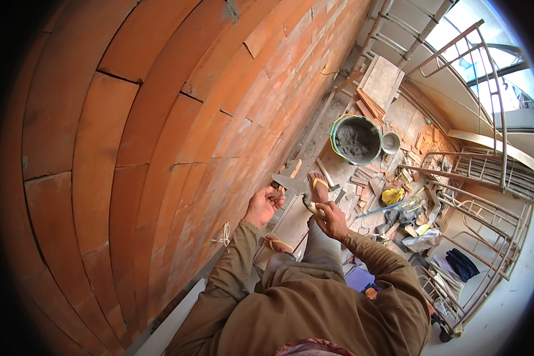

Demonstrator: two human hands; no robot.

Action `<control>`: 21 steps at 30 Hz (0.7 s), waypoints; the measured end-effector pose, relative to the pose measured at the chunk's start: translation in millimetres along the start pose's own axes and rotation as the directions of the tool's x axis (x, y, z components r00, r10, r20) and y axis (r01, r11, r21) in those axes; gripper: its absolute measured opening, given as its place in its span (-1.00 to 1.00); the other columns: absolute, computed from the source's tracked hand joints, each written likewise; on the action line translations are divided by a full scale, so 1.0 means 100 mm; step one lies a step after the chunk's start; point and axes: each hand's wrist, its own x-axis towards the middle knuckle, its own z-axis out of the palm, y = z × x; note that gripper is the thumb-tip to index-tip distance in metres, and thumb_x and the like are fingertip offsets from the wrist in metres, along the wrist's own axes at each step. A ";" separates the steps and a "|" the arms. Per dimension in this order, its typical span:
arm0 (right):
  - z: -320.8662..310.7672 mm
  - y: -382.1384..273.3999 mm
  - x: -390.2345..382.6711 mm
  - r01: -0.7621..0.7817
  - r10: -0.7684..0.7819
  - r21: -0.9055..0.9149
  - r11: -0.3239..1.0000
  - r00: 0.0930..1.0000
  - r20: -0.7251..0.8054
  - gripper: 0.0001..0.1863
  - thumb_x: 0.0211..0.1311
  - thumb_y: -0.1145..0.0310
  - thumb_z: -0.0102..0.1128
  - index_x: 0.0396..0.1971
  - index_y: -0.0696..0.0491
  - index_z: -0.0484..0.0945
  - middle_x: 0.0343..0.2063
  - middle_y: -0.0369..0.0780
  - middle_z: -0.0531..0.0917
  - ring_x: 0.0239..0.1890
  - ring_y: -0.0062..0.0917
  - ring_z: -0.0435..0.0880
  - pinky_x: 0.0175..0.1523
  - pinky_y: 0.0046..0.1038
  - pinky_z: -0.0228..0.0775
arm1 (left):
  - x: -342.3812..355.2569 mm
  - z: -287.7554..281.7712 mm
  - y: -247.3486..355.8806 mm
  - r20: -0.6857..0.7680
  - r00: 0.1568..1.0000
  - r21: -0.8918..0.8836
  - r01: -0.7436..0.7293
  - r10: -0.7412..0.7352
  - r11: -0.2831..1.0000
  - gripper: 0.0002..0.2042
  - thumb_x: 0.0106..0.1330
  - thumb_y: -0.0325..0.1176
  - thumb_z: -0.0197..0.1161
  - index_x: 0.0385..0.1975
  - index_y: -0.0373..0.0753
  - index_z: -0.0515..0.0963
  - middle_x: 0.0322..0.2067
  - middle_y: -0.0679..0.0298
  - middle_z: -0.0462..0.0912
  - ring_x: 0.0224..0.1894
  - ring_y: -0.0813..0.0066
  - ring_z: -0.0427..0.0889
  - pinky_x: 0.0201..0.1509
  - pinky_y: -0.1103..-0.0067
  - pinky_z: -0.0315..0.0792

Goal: The person applies mortar to the back of a terracotta tile using a trowel and places it onto a curved wall. They adjust the tile's position and tap it with a tool to ensure it is securely set in the mortar.

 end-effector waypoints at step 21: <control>-0.03 2.85 0.59 -0.825 0.832 0.133 0.550 0.528 -0.167 -0.55 0.22 0.13 0.21 -0.22 0.30 0.63 -0.37 0.05 0.70 -0.35 -0.24 0.70 -0.16 -0.22 0.52 | -0.16 -0.81 -0.43 -0.036 0.998 0.216 0.048 -0.041 0.975 -0.74 0.43 -0.26 0.07 -0.21 -0.39 0.49 -0.32 0.04 0.63 -0.25 0.24 0.67 -0.18 0.39 0.58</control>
